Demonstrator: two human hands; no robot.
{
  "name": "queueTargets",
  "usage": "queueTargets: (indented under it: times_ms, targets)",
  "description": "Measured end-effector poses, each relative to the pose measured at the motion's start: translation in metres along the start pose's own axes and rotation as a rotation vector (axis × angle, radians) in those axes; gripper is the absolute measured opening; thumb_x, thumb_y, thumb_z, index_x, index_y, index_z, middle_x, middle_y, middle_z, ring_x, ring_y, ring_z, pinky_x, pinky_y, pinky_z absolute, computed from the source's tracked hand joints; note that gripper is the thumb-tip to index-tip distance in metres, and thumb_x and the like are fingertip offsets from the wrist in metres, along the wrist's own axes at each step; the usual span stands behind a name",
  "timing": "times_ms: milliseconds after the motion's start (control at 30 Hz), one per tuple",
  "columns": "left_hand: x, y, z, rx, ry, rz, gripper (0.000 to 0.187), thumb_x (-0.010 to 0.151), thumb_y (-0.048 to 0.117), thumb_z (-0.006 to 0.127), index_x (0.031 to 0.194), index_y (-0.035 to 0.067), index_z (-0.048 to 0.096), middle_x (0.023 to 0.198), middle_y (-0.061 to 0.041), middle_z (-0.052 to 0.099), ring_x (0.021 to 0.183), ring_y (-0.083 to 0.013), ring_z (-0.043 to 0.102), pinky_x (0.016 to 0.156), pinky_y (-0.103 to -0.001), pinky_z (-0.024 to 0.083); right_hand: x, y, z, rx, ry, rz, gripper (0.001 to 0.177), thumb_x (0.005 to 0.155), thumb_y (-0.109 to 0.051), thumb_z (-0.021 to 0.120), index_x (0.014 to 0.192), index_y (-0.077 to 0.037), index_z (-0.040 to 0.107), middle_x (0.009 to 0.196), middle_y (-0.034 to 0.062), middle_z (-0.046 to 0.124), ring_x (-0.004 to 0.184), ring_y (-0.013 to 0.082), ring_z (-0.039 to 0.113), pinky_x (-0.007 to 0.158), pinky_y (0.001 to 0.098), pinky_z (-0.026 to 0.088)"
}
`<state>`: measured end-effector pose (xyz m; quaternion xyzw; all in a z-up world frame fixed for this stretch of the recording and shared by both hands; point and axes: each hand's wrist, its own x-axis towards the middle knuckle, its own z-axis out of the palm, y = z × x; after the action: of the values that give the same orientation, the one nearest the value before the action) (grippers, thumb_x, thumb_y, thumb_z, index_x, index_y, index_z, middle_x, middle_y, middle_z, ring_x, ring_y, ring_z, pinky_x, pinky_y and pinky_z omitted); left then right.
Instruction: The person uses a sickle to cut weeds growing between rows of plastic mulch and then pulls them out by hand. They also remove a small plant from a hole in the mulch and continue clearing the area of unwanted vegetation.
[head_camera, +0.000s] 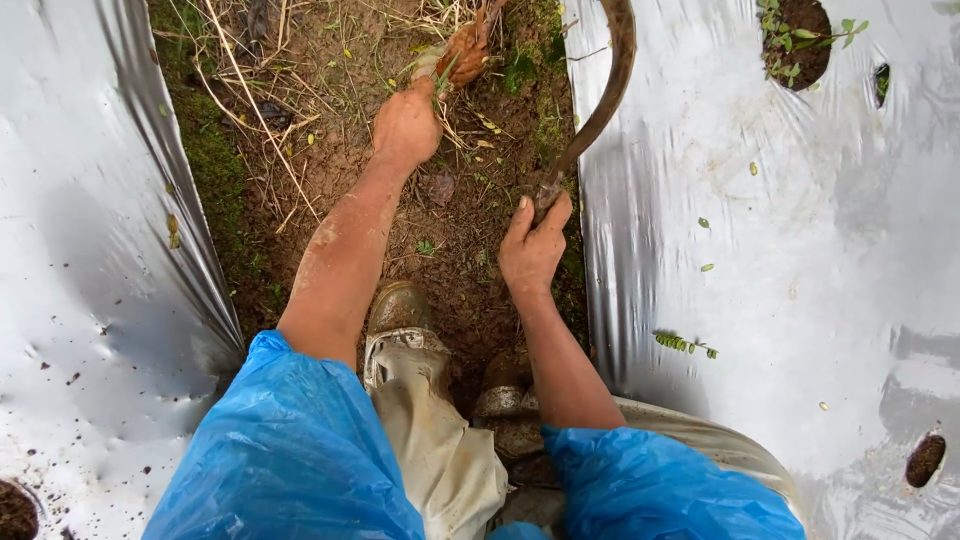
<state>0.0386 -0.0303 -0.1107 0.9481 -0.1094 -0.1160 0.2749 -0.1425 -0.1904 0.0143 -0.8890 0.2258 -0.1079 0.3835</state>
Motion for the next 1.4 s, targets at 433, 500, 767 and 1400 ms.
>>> queueTargets:
  times_ms: [433,500,767,1400]
  targets:
    - [-0.011,-0.002,-0.003,-0.074,-0.026,-0.044,0.034,0.093,-0.007,0.057,0.127,-0.005,0.062,0.067,-0.005,0.064,0.045,-0.0180,0.060,0.033,-0.031,0.054,-0.028,0.002,0.007,-0.090,-0.144,0.196,0.046,0.104,-0.044,0.044,0.134,-0.010,0.036,0.093,0.0202,0.071,0.071,0.0417,0.072,0.059,0.0527,0.060]
    - [-0.004,0.001,-0.007,-0.044,0.007,-0.012,0.043,0.086,-0.014,0.052,0.123,-0.002,0.068,0.064,-0.005,0.065,0.045,-0.0183,0.064,0.033,-0.030,0.058,0.000,-0.003,0.019,-0.073,-0.010,0.111,0.050,0.106,-0.046,0.040,0.137,-0.007,0.035,0.090,0.0183,0.070,0.064,0.0358,0.072,0.053,0.0451,0.063]
    - [-0.009,0.000,-0.013,-0.096,0.022,-0.047,0.039,0.090,-0.012,0.053,0.127,-0.004,0.062,0.064,-0.003,0.062,0.042,-0.0168,0.061,0.028,-0.030,0.053,-0.002,-0.016,0.014,-0.115,-0.486,0.498,0.038,0.104,-0.048,0.039,0.116,-0.012,0.039,0.080,0.0164,0.066,0.059,0.0310,0.061,0.054,0.0525,0.045]
    - [0.001,-0.004,-0.015,-0.169,-0.016,-0.195,0.063,0.086,-0.009,0.063,0.146,0.007,0.054,0.066,-0.002,0.067,0.046,-0.0143,0.063,0.033,-0.026,0.054,-0.029,0.001,0.015,-0.040,-0.098,0.314,0.043,0.101,-0.051,0.047,0.125,-0.015,0.042,0.083,0.0108,0.071,0.063,0.0278,0.070,0.053,0.0429,0.059]
